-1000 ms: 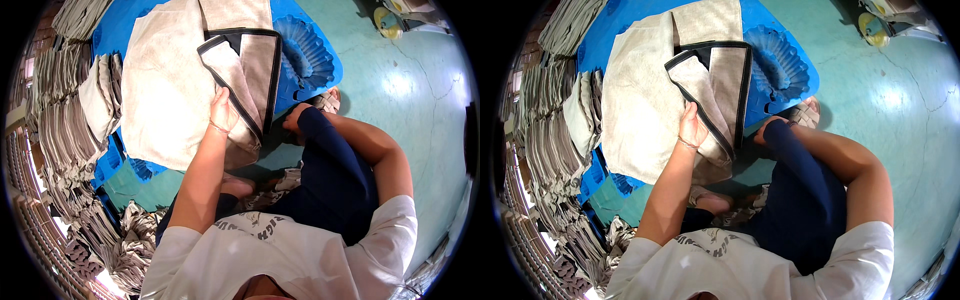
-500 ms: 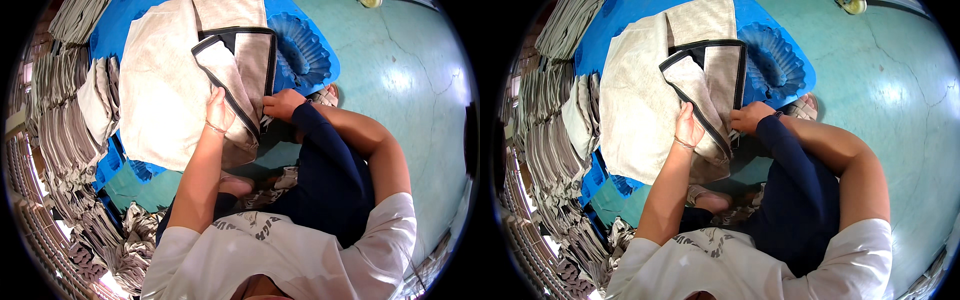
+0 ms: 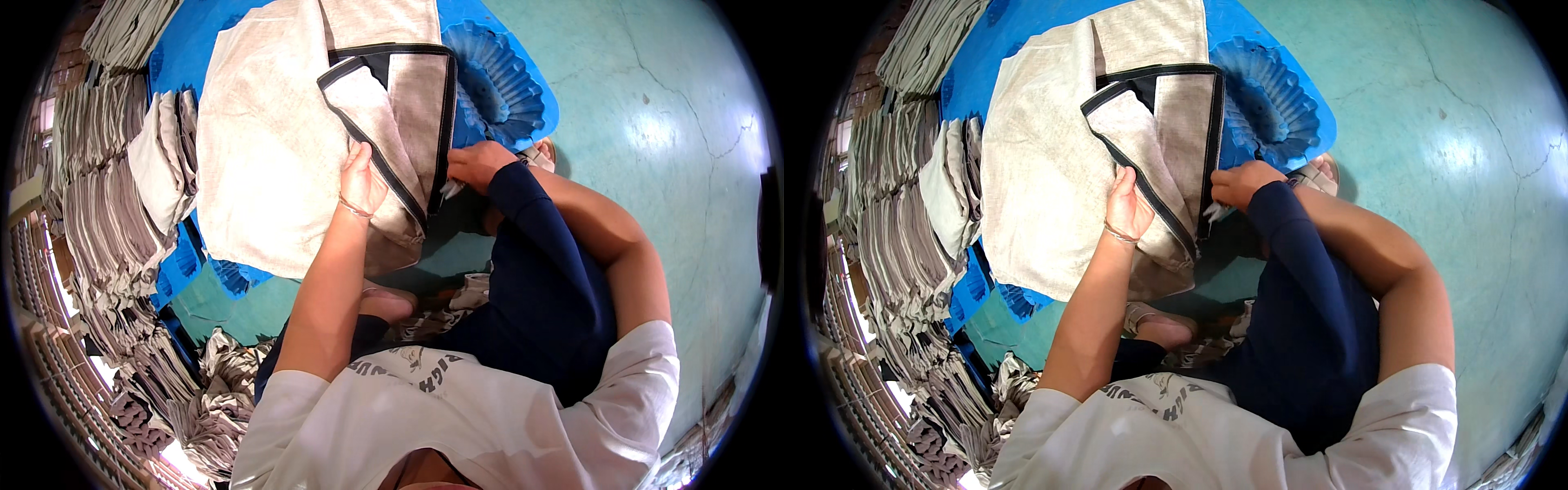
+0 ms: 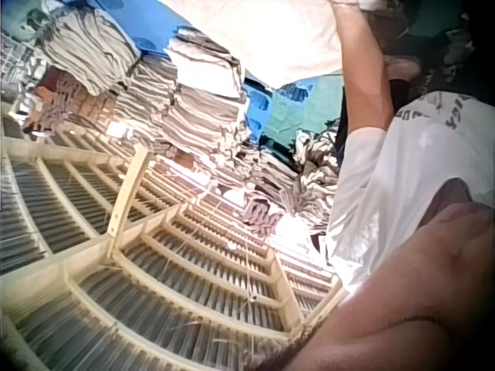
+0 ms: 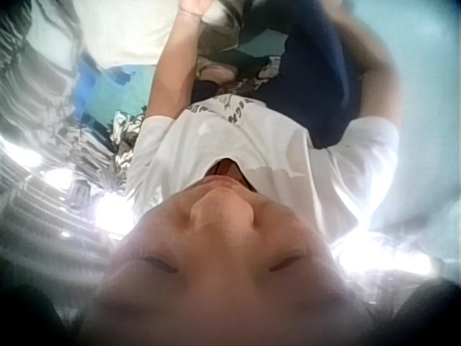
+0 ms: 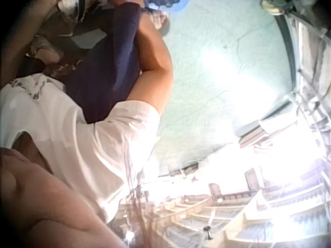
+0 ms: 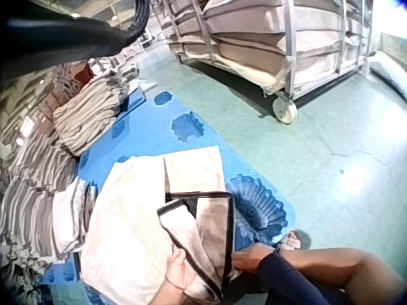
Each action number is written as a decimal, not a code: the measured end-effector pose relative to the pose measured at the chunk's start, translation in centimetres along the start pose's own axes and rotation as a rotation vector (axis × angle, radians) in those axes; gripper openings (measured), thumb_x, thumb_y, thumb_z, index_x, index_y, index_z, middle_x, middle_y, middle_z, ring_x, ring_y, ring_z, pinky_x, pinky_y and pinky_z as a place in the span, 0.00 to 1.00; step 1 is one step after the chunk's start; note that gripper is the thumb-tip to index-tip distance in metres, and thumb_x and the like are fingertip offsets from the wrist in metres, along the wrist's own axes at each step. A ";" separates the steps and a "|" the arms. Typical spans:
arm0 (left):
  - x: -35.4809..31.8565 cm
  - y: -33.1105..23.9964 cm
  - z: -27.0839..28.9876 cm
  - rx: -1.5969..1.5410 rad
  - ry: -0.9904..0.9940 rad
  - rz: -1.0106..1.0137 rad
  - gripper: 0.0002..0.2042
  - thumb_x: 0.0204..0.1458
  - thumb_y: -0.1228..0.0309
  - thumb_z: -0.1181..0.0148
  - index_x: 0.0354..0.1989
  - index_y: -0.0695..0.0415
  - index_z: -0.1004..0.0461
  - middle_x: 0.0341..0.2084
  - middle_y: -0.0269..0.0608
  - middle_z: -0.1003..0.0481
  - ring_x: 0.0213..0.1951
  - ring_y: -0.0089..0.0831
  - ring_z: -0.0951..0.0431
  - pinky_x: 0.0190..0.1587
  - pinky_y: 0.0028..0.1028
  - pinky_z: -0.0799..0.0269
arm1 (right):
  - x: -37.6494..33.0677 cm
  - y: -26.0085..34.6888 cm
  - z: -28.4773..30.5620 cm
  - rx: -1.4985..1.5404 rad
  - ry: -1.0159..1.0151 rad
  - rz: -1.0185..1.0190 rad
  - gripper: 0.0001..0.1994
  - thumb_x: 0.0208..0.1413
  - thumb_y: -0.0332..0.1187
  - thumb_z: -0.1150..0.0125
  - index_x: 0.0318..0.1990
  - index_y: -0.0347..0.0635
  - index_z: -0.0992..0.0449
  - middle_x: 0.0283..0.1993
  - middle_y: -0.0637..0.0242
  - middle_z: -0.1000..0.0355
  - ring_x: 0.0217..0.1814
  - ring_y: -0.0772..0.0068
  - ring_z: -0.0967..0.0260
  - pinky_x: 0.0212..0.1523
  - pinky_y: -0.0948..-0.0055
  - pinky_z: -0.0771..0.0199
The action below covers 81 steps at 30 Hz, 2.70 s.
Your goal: The person picks up and lays out textile cushion covers on a pallet, opening the zippers and smoothing the fabric by hand to inspect the interior and seams.
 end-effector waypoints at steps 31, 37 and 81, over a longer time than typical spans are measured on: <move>0.0 0.1 -0.2 -0.001 -0.047 -0.003 0.15 0.55 0.72 0.58 0.51 0.56 0.42 0.47 0.38 0.35 0.48 0.33 0.33 0.51 0.35 0.37 | 1.2 -1.9 2.1 -0.049 -0.152 0.233 0.06 0.43 0.30 0.53 0.31 0.50 0.34 0.35 0.70 0.39 0.39 0.71 0.39 0.37 0.72 0.37; 0.1 0.0 0.4 0.019 -0.040 0.008 0.15 0.55 0.71 0.58 0.51 0.56 0.41 0.48 0.37 0.34 0.49 0.32 0.33 0.52 0.34 0.37 | 1.2 -1.9 2.2 0.047 -0.165 0.271 0.07 0.40 0.28 0.51 0.30 0.49 0.32 0.35 0.68 0.38 0.39 0.68 0.39 0.38 0.72 0.39; 0.2 0.1 0.5 0.015 -0.042 0.006 0.14 0.55 0.71 0.59 0.50 0.56 0.41 0.47 0.38 0.34 0.48 0.32 0.33 0.51 0.33 0.36 | 2.0 -2.0 1.7 0.153 0.022 0.213 0.07 0.40 0.27 0.51 0.30 0.48 0.32 0.33 0.68 0.38 0.35 0.66 0.37 0.33 0.68 0.35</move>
Point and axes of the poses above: each hand's wrist, its own x-axis towards the middle knuckle, its own z-axis out of the back of the hand, y = z × x, the point moved 2 cm from there along x, towards the middle knuckle
